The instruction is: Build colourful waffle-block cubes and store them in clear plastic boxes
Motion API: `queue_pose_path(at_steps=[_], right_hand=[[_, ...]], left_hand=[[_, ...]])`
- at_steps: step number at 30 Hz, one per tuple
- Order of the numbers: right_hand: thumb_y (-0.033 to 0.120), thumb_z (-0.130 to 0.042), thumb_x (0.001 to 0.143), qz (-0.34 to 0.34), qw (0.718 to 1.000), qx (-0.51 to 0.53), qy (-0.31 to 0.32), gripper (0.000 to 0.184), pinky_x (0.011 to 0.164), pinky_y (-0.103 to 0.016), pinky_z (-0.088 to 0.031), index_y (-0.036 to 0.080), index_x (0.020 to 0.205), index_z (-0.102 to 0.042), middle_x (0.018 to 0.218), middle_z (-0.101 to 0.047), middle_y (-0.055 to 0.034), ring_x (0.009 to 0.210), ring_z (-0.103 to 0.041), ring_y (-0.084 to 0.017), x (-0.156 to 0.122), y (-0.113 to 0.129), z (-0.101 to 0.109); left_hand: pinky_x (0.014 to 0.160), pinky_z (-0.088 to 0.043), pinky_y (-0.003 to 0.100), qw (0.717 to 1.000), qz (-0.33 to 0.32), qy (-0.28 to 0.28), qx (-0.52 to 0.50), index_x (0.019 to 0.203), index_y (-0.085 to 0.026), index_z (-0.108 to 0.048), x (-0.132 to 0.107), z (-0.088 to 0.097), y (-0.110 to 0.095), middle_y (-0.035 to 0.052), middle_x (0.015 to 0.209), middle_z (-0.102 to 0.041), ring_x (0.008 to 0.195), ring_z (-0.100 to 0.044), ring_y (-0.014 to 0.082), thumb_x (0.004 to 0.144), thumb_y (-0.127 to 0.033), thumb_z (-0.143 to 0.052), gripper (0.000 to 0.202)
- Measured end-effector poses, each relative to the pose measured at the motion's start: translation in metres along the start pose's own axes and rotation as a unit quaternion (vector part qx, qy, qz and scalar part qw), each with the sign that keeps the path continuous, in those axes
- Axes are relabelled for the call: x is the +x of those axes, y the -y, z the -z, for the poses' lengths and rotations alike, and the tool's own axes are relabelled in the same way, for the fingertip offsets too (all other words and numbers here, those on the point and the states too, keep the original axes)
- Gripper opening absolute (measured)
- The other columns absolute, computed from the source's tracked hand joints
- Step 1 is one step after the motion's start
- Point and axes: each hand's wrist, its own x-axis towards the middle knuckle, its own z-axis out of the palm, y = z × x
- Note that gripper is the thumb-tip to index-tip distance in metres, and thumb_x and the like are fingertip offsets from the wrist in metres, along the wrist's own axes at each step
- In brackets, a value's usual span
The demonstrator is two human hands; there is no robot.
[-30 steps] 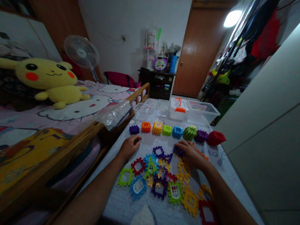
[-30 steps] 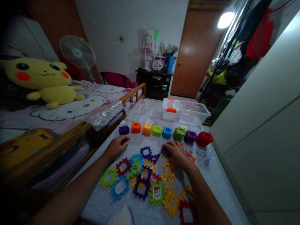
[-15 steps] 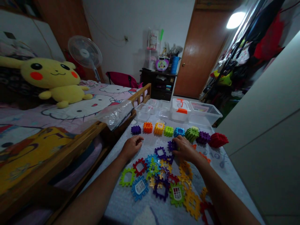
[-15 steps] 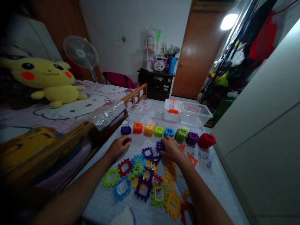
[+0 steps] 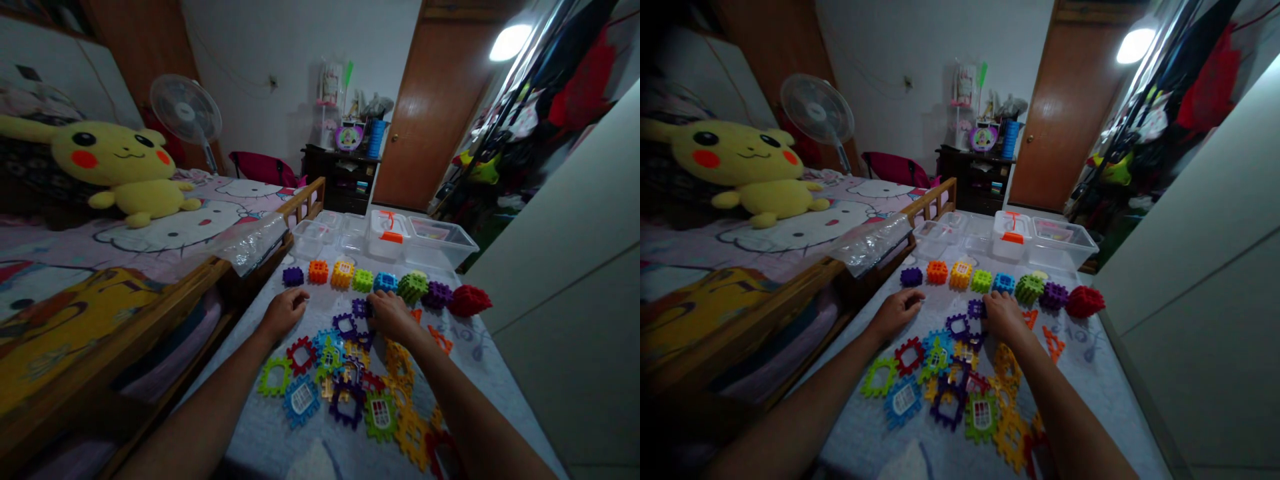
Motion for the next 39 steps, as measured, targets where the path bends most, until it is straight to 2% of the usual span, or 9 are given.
queue_pose_path(at_steps=[4, 10, 15, 21, 25, 27, 29, 34, 39], right_hand=[[0.020, -0.060, 0.079, 0.006, 1.000, -0.013, -0.005, 0.023, 0.083, -0.038, -0.038, 0.017, 0.101, -0.066, 0.106, -0.064, -0.0140, 0.101, -0.053, -0.030, -0.005, 0.014, 0.013], [0.025, -0.067, 0.075, 0.157, 0.985, 0.059, 0.048, 0.041, 0.089, -0.034, -0.039, 0.016, 0.115, -0.065, 0.112, -0.063, -0.0111, 0.102, -0.054, -0.026, 0.000, 0.047, 0.019], [0.020, -0.071, 0.070, 0.144, 0.983, 0.107, 0.036, 0.035, 0.085, -0.033, -0.042, 0.014, 0.104, -0.069, 0.105, -0.062, -0.0131, 0.099, -0.056, -0.026, 0.007, 0.050, 0.011], [0.008, -0.062, 0.077, 0.132, 0.977, 0.165, 0.018, 0.020, 0.075, -0.024, -0.045, 0.019, 0.090, -0.072, 0.089, -0.066, -0.0037, 0.082, -0.061, -0.015, 0.008, 0.033, 0.014], [0.010, -0.060, 0.080, 0.088, 0.964, 0.221, -0.116, 0.018, 0.080, -0.028, -0.047, 0.020, 0.089, -0.073, 0.089, -0.066, -0.0043, 0.084, -0.062, -0.017, 0.010, 0.015, 0.018], [0.011, -0.060, 0.082, 0.062, 0.951, 0.226, -0.201, 0.017, 0.081, -0.030, -0.047, 0.020, 0.087, -0.074, 0.087, -0.065, -0.0051, 0.084, -0.061, -0.018, 0.012, 0.008, 0.014], [0.012, -0.059, 0.084, 0.047, 0.949, 0.200, -0.237, 0.017, 0.082, -0.031, -0.047, 0.020, 0.088, -0.074, 0.088, -0.063, -0.0064, 0.086, -0.060, -0.019, 0.014, 0.003, 0.004], [0.014, -0.058, 0.087, 0.072, 0.972, 0.142, -0.174, 0.017, 0.083, -0.032, -0.047, 0.020, 0.092, -0.073, 0.094, -0.064, -0.0073, 0.091, -0.058, -0.020, 0.009, -0.001, -0.020], [0.020, -0.068, 0.079, 0.116, 0.977, 0.142, -0.107, 0.015, 0.089, -0.034, -0.045, 0.020, 0.094, -0.071, 0.106, -0.063, -0.0075, 0.101, -0.055, -0.022, -0.002, -0.006, -0.018]], left_hand=[[0.069, -0.047, 0.027, 1.000, 0.002, 0.002, 0.002, 0.090, -0.016, -0.066, 0.000, 0.000, 0.000, 0.0030, 0.078, -0.064, 0.071, -0.061, 0.0169, 0.077, -0.019, -0.051, 0.020], [0.071, -0.047, 0.027, 1.000, -0.001, 0.000, -0.007, 0.089, -0.017, -0.065, 0.000, 0.000, 0.000, 0.0034, 0.083, -0.066, 0.075, -0.062, 0.0168, 0.077, -0.019, -0.051, 0.019], [0.070, -0.047, 0.027, 1.000, -0.003, -0.001, -0.005, 0.090, -0.016, -0.066, 0.000, 0.000, 0.000, 0.0034, 0.081, -0.066, 0.074, -0.062, 0.0171, 0.077, -0.019, -0.051, 0.020], [0.069, -0.047, 0.026, 1.000, -0.002, 0.003, -0.002, 0.091, -0.017, -0.066, 0.000, -0.001, 0.002, 0.0028, 0.080, -0.066, 0.072, -0.061, 0.0165, 0.077, -0.018, -0.052, 0.020], [0.070, -0.047, 0.026, 1.000, -0.003, 0.006, 0.006, 0.091, -0.016, -0.067, 0.000, -0.001, 0.002, 0.0036, 0.082, -0.066, 0.074, -0.061, 0.0166, 0.077, -0.016, -0.052, 0.021], [0.070, -0.047, 0.026, 1.000, -0.003, 0.006, 0.010, 0.090, -0.016, -0.067, 0.000, -0.001, 0.001, 0.0039, 0.082, -0.066, 0.074, -0.061, 0.0167, 0.077, -0.016, -0.052, 0.020], [0.069, -0.047, 0.026, 1.000, -0.001, 0.005, 0.011, 0.090, -0.016, -0.067, 0.000, 0.000, 0.000, 0.0041, 0.082, -0.066, 0.074, -0.062, 0.0168, 0.077, -0.016, -0.052, 0.020], [0.070, -0.047, 0.027, 1.000, -0.001, 0.004, 0.011, 0.090, -0.016, -0.067, 0.000, 0.000, 0.000, 0.0038, 0.082, -0.066, 0.074, -0.062, 0.0168, 0.078, -0.018, -0.051, 0.020], [0.072, -0.048, 0.027, 1.000, 0.000, 0.001, 0.009, 0.090, -0.017, -0.066, 0.000, -0.001, 0.001, 0.0039, 0.084, -0.067, 0.075, -0.062, 0.0167, 0.077, -0.017, -0.051, 0.020]])
